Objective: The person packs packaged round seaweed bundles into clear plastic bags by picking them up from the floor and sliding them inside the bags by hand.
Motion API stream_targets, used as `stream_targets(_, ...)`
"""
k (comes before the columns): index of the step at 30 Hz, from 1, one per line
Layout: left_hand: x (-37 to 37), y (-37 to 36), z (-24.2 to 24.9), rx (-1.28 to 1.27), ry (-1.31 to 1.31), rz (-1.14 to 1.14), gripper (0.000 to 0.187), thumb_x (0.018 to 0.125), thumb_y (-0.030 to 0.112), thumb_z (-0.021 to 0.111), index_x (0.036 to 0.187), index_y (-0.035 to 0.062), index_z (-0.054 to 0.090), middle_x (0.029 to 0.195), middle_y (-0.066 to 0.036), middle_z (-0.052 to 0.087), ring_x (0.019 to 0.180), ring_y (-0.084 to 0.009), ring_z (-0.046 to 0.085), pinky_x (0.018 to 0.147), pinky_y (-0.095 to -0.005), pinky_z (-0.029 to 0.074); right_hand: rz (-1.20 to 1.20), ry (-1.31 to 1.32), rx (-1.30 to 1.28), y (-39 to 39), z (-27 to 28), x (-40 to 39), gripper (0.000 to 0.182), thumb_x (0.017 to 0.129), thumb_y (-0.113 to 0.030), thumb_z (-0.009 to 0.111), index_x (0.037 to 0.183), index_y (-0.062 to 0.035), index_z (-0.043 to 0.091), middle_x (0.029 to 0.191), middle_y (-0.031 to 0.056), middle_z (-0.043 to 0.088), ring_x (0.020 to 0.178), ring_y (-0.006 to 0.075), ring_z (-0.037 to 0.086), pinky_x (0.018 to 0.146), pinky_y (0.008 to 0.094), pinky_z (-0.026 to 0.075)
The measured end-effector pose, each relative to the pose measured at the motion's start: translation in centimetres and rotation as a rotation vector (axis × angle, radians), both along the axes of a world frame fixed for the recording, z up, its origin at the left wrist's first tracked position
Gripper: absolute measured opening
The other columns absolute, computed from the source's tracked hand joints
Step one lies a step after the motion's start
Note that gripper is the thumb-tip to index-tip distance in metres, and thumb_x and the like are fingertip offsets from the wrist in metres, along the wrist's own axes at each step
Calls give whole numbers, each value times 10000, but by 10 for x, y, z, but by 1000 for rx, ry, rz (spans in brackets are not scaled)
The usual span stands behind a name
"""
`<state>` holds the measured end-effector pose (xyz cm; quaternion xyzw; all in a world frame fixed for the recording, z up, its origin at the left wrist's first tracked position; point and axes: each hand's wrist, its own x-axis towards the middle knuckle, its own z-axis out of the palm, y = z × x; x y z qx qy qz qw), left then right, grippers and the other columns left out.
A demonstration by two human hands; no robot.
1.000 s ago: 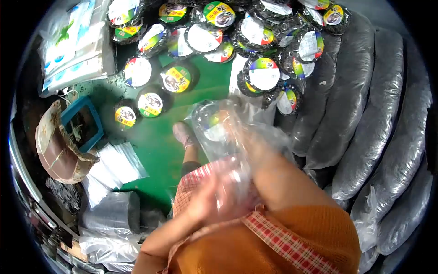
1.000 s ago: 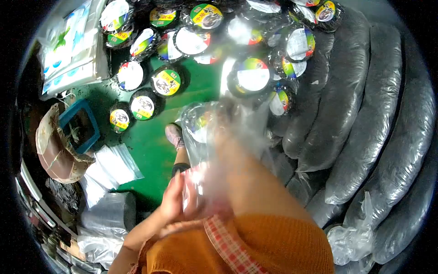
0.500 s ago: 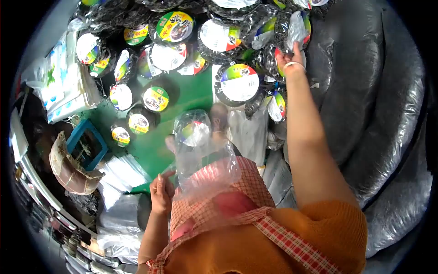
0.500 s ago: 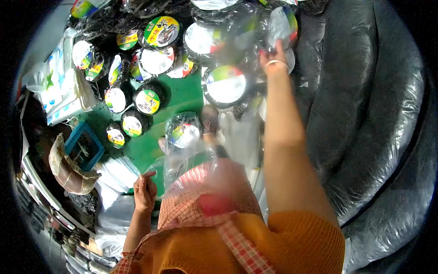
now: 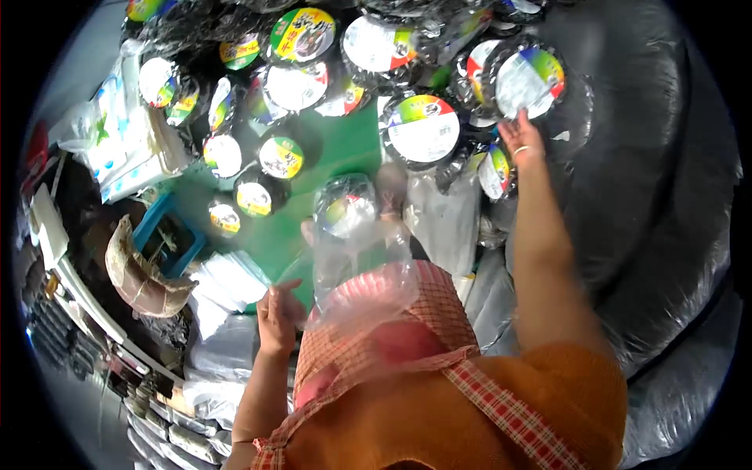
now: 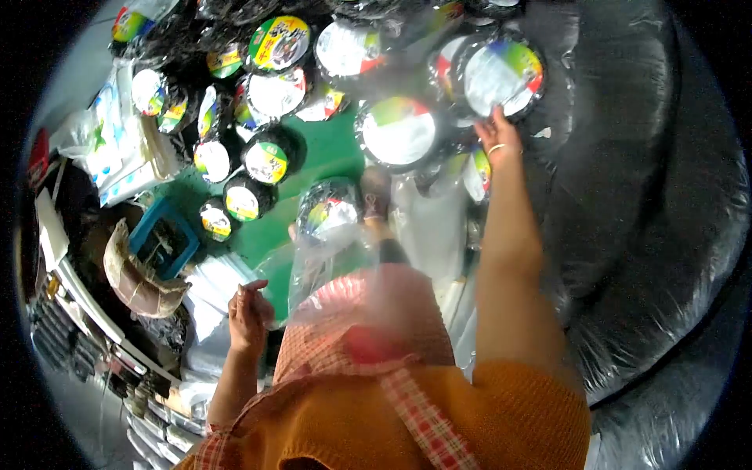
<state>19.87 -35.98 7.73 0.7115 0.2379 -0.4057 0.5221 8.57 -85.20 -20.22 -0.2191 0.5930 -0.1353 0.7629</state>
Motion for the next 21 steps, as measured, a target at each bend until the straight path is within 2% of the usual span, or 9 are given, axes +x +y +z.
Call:
stream_targets(4, -5, 1, 6, 9, -86, -45, 466, 929, 349, 339, 936, -63, 557, 498, -14, 377, 478, -101, 386, 487, -252, 342, 111, 69, -128, 16, 72, -6, 331, 834, -274, 560, 1069, -47, 504, 1000, 67, 543, 910, 221, 526, 837, 409, 449)
stream_targets(8, -4, 4, 11, -49, -82, -25, 475, 931, 354, 326, 949, -66, 547, 494, -16, 404, 432, -90, 375, 414, -232, 297, 521, -479, 354, 108, 171, -47, 273, 841, -239, 497, 1036, -49, 517, 1021, 80, 509, 880, 208, 498, 747, 348, 401)
stream_targets(10, -7, -4, 25, -96, -67, 12, 482, 928, 364, 327, 957, -67, 541, 493, -16, 421, 400, -87, 367, 380, -227, 271, 821, -59, 252, 192, 164, -74, 207, 824, -228, 527, 914, -49, 577, 789, 21, 529, 661, 135, 489, 549, 281, 371)
stream_targets(12, -18, 6, 31, -244, 28, -143, 535, 910, 419, 329, 1019, -66, 525, 513, -43, 473, 395, -100, 408, 390, -223, 311, 655, 303, 99, 284, 187, -53, 239, 791, -253, 581, 836, -22, 622, 684, 4, 552, 550, 104, 489, 456, 249, 354)
stream_targets(14, -30, 21, 26, -295, 170, 152, 551, 901, 440, 338, 1104, -53, 477, 564, -54, 508, 461, -123, 465, 430, -241, 376, 606, 370, 101, 318, 237, -12, 308, 778, -271, 612, 899, 12, 620, 738, 56, 599, 629, 148, 567, 523, 269, 438)
stream_targets(16, -21, 46, 7, -277, 353, 636, 493, 885, 451, 377, 1233, 102, 377, 705, -51, 560, 540, -154, 516, 489, -267, 434, 944, 238, -49, 346, 235, -19, 177, 735, -110, 664, 873, -18, 600, 782, 62, 587, 634, 134, 552, 522, 262, 453)
stream_targets(17, -5, 56, 5, -403, 293, 820, 442, 898, 437, 354, 1237, 154, 375, 717, -40, 562, 546, -147, 523, 499, -270, 440, 1153, 81, -406, 355, 228, -26, 193, 723, -118, 663, 870, -10, 600, 794, 95, 594, 659, 176, 572, 562, 295, 465)
stream_targets(20, 19, 88, -5, -361, -38, 611, 391, 918, 407, 326, 1113, 105, 481, 587, 2, 454, 450, -104, 392, 411, -245, 325, 1781, -71, -878, 376, 220, -10, 221, 701, -134, 630, 877, -3, 600, 863, 174, 596, 780, 295, 591, 704, 367, 465)
stream_targets(21, -9, 123, -26, -229, -225, 54, 428, 910, 428, 327, 998, 67, 539, 509, 18, 368, 404, -95, 298, 383, -255, 238, 2182, 18, -780, 380, 203, 3, 216, 699, -127, 597, 877, -5, 603, 904, 176, 590, 840, 317, 570, 751, 375, 452)
